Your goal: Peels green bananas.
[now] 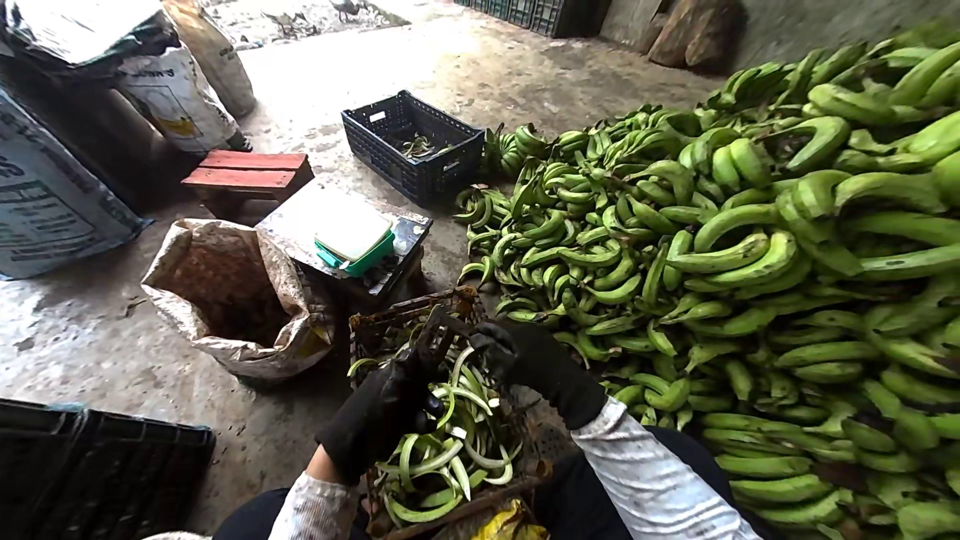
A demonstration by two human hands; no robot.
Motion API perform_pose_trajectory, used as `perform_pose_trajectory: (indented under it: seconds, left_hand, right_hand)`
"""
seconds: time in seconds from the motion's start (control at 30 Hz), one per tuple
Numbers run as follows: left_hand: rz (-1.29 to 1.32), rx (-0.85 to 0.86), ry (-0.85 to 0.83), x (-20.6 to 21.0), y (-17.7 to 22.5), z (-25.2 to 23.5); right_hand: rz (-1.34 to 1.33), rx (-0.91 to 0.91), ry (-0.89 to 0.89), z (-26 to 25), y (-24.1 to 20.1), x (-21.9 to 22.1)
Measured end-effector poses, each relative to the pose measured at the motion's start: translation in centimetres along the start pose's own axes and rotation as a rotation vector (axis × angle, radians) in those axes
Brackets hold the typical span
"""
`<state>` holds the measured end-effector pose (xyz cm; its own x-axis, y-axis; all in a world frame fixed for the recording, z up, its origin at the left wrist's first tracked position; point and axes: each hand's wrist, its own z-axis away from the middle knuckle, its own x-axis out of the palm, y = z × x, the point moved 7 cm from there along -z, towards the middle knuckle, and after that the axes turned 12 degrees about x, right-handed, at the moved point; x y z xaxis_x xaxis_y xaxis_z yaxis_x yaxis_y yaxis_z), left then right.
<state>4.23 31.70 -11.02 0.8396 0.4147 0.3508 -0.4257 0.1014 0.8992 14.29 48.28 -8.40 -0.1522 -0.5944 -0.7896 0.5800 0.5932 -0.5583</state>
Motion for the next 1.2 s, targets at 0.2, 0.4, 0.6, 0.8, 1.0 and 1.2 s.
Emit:
perform_pose_trajectory:
  seconds: [0.2, 0.4, 0.6, 0.8, 1.0, 1.2]
  left_hand:
    - [0.008, 0.001, 0.003, -0.4, -0.1, 0.0]
    - [-0.037, -0.001, 0.023, -0.1, 0.1, 0.2]
    - [-0.059, -0.016, 0.023, -0.3, -0.1, 0.2]
    - [-0.051, -0.015, 0.016, -0.3, 0.0, 0.2]
    - [-0.036, -0.005, -0.011, -0.3, -0.1, 0.2]
    - [-0.028, -0.014, -0.013, -0.2, -0.2, 0.3]
  right_hand:
    - [-0.032, -0.081, -0.089, 0.5, -0.7, 1.5]
    - [-0.030, -0.024, -0.075, 0.3, -0.3, 1.1]
    - [-0.065, 0.008, -0.048, 0.2, -0.1, 1.0]
    - [-0.075, -0.110, -0.115, 0.6, -0.9, 1.9]
    - [-0.056, -0.078, -0.095, 0.3, -0.4, 1.7]
    - [-0.097, 0.082, -0.006, -0.4, 1.0, 0.0]
